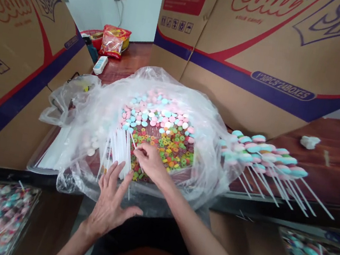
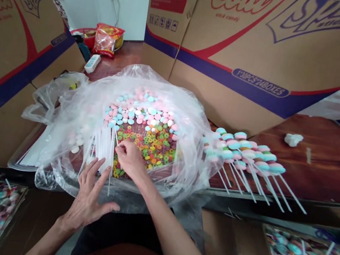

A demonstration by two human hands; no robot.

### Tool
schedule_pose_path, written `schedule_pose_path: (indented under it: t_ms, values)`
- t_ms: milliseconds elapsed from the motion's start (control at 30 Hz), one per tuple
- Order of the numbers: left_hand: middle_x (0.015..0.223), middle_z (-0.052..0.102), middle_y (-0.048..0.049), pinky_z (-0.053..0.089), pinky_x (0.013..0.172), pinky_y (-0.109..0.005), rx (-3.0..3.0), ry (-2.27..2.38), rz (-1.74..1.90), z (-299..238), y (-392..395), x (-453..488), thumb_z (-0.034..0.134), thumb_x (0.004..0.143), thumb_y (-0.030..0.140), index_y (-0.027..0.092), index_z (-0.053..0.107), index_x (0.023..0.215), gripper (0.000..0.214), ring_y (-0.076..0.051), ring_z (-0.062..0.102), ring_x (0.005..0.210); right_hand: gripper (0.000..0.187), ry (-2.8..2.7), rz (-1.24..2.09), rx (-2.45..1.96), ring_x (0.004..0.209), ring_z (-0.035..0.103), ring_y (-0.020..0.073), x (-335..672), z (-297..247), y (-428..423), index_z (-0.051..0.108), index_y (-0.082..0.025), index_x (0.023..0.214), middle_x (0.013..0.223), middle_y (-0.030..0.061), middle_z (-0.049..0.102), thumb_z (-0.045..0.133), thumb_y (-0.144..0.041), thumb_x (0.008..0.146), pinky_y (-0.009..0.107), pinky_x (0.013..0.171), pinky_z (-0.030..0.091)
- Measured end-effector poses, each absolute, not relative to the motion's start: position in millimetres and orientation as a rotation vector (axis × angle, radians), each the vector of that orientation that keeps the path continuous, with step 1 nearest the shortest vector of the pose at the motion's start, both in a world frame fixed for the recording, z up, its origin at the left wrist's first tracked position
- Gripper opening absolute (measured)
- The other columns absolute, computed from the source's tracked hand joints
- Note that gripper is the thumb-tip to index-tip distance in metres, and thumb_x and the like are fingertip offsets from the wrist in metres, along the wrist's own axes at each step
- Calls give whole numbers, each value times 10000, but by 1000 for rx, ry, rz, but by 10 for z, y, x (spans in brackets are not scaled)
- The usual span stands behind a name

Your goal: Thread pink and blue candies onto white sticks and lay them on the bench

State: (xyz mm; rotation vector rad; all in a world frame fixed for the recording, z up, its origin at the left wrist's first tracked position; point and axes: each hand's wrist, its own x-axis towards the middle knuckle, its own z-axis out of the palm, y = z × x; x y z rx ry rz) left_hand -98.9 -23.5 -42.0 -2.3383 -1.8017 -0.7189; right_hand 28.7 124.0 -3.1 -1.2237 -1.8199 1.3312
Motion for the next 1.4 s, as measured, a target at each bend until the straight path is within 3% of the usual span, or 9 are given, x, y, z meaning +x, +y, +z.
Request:
schedule_pose_path:
  t_ms: [233,400,500,633,800,933,1067,1267,1400]
  values:
    - [1567,351,-216,255,1090,-667,-2057,-2008,-475,-456,-36,-863,532,944,476,308,491,1467,550,-448,230,1483,239,-1278,1720,-1056,396,388,71,826,133,976,560,-188,726,505,-73,496,625,-398,819,208,406,285]
    - [1594,286,-244,285,1056,-707,-1971,-2248,-320,-195,293,-979,434,992,420,261,525,1444,488,-460,166,1503,175,-1250,1806,-1073,478,505,88,1127,124,722,584,-184,815,573,-43,584,634,-351,802,214,494,389]
    - [1578,293,-260,296,1051,-714,-2001,-2365,-261,-111,432,-1168,466,977,434,234,518,1446,512,-479,184,1491,193,-1135,1873,-1088,459,449,66,1207,75,626,579,-188,818,624,-40,579,652,-364,788,189,438,331]
    - [1594,273,-232,350,1066,-654,-2283,-2426,-153,5,470,-1538,619,889,411,237,426,1497,661,-441,255,1476,308,-1040,1856,-1168,384,243,29,1274,14,611,572,-187,787,532,-84,443,671,-478,796,175,371,144]
    - [1530,420,-144,400,1067,-585,-2503,-2264,-193,261,559,-1753,595,844,198,288,508,1419,588,-367,385,1416,357,-1068,1697,-1215,360,277,35,1322,-44,661,565,-189,794,508,-75,469,647,-536,805,184,363,154]
    - [1183,669,-101,491,955,-390,-2589,-2079,-623,343,1027,-1324,439,939,175,220,671,1168,329,-237,622,1090,333,-1028,1623,-1235,364,307,33,1295,-90,681,575,-185,785,562,-65,492,664,-506,779,186,359,174]
    - [812,653,-63,485,797,-301,-2584,-2107,-730,158,1681,-657,427,941,151,182,701,860,288,-198,618,828,329,-963,1601,-1236,363,309,31,1290,-136,687,572,-187,774,584,-64,494,680,-497,757,187,355,179]
    - [1007,611,-119,473,778,-294,-2369,-2293,-723,-162,2111,-254,497,851,62,155,666,925,206,-205,611,865,311,-987,1607,-1220,369,315,37,1341,-172,667,553,-190,740,567,-66,479,654,-478,800,193,363,176]
    - [926,645,-61,473,766,-299,-2416,-2326,-841,-180,1971,-370,539,819,67,190,626,1012,245,-198,613,805,307,-1005,1601,-1208,382,322,45,1346,-201,684,540,-192,715,560,-63,470,642,-465,815,200,370,174]
